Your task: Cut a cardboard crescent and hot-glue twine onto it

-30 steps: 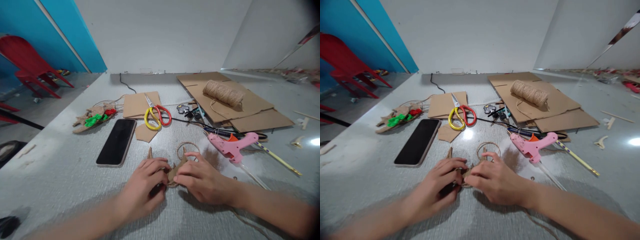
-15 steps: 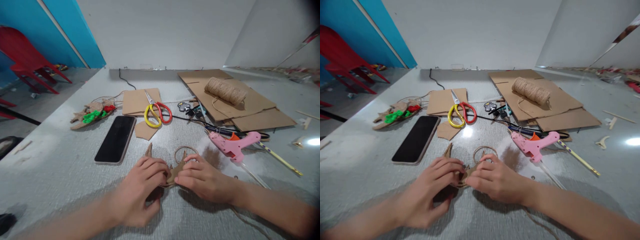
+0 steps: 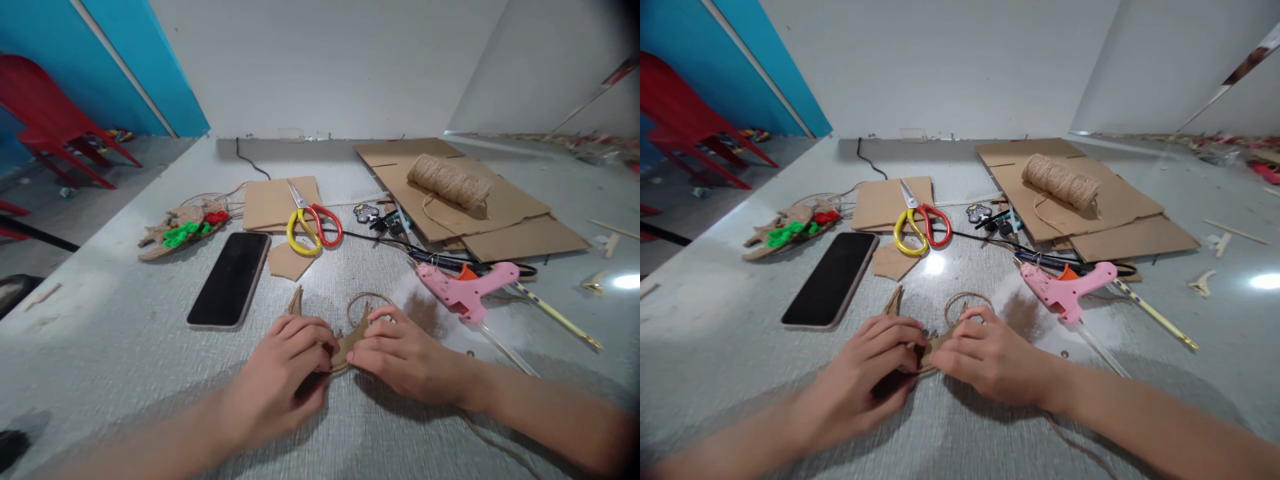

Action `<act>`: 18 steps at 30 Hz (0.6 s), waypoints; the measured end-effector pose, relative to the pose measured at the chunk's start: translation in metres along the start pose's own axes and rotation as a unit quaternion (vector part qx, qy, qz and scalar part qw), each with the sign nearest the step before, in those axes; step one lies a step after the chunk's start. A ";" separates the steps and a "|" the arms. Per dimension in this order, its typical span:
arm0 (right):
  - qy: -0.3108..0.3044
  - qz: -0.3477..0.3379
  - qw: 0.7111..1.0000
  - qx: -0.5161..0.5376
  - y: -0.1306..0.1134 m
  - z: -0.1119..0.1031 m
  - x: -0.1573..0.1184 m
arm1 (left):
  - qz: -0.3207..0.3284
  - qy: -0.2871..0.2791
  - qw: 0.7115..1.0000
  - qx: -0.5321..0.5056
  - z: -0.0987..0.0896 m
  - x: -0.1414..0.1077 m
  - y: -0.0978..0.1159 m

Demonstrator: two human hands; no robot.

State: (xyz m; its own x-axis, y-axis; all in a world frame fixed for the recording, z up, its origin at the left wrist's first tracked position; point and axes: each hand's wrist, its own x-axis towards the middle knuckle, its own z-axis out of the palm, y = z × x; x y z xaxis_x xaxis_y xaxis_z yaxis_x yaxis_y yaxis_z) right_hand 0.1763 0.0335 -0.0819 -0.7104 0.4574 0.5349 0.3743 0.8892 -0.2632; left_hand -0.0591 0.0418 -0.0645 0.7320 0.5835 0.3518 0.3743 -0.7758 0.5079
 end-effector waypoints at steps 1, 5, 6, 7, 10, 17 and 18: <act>0.003 0.001 1.000 0.001 0.000 0.000 0.000 | -0.002 -0.001 1.000 -0.003 0.000 0.000 0.000; 0.002 0.007 1.000 0.006 0.000 -0.001 0.001 | -0.010 -0.012 1.000 -0.018 -0.001 0.000 -0.001; -0.001 0.009 1.000 0.006 0.000 -0.001 0.001 | -0.010 -0.017 1.000 -0.021 -0.001 0.000 -0.001; -0.006 0.011 1.000 0.006 -0.001 -0.001 0.001 | -0.008 -0.023 0.999 -0.024 -0.003 0.001 -0.001; -0.025 0.022 0.999 0.008 -0.001 -0.001 0.000 | -0.001 -0.034 0.999 -0.018 -0.008 0.001 -0.001; -0.027 0.025 0.999 0.022 0.000 0.000 0.000 | -0.002 -0.037 0.999 0.001 -0.009 0.004 0.000; -0.026 0.027 0.999 0.021 0.000 0.000 0.000 | 0.000 -0.037 0.999 0.006 -0.006 0.004 0.000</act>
State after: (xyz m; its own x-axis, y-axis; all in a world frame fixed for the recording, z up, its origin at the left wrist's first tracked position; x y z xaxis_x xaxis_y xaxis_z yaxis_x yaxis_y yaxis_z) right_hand 0.1762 0.0332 -0.0817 -0.7202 0.5043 0.4765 0.3886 0.8622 -0.3251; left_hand -0.0599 0.0459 -0.0584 0.7719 0.5643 0.2928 0.3810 -0.7793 0.4975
